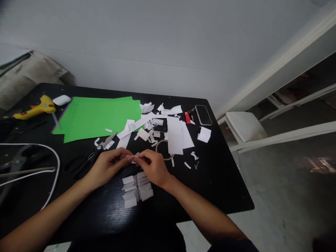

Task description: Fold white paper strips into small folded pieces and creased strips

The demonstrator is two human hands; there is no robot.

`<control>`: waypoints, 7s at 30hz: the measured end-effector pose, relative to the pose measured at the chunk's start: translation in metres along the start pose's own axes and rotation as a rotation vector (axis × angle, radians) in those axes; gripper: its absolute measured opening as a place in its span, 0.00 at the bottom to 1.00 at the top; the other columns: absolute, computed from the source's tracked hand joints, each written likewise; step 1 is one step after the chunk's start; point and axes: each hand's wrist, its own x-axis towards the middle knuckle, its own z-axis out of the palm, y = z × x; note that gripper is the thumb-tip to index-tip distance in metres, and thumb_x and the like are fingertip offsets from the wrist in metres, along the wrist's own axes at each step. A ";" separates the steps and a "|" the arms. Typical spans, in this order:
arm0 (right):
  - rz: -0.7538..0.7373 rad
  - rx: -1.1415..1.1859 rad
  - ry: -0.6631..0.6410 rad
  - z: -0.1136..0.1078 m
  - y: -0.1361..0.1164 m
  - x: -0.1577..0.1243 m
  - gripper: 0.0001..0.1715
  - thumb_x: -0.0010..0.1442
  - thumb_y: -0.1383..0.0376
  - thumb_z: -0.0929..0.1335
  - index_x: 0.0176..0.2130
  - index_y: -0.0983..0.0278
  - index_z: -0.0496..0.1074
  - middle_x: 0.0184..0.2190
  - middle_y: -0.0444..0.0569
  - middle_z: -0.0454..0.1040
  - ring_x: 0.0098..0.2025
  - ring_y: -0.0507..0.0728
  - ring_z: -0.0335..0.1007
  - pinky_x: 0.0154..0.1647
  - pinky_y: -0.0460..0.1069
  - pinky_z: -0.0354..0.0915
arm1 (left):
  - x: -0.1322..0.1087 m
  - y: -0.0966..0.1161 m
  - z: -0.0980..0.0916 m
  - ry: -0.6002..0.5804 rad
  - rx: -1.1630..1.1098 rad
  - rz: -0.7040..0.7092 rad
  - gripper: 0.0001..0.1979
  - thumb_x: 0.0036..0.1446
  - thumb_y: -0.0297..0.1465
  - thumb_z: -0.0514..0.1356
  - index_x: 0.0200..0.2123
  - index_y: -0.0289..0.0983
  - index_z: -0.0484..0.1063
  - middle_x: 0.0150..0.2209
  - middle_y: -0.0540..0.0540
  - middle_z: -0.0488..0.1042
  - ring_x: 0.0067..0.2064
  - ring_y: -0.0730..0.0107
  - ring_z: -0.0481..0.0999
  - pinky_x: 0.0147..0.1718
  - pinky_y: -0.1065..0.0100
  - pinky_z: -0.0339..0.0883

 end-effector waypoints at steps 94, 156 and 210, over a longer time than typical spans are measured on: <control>-0.204 0.175 0.126 0.004 -0.004 -0.005 0.12 0.56 0.66 0.79 0.42 0.58 0.82 0.40 0.46 0.81 0.40 0.54 0.80 0.43 0.49 0.78 | -0.009 0.005 -0.003 0.084 0.162 0.347 0.08 0.64 0.31 0.66 0.46 0.39 0.76 0.42 0.48 0.82 0.42 0.69 0.83 0.44 0.70 0.75; 0.164 0.392 0.065 0.000 -0.012 -0.001 0.17 0.49 0.58 0.82 0.36 0.62 0.80 0.29 0.43 0.81 0.30 0.54 0.79 0.39 0.52 0.79 | -0.003 0.008 0.001 0.042 -0.172 -0.102 0.14 0.61 0.41 0.67 0.31 0.37 0.76 0.24 0.51 0.77 0.25 0.72 0.75 0.24 0.73 0.66; 0.145 0.498 0.046 -0.002 -0.009 0.002 0.12 0.57 0.59 0.78 0.38 0.62 0.78 0.34 0.44 0.79 0.37 0.54 0.80 0.41 0.50 0.79 | -0.009 0.007 -0.003 0.083 0.217 0.401 0.10 0.68 0.25 0.59 0.49 0.40 0.78 0.51 0.43 0.77 0.52 0.63 0.79 0.50 0.62 0.75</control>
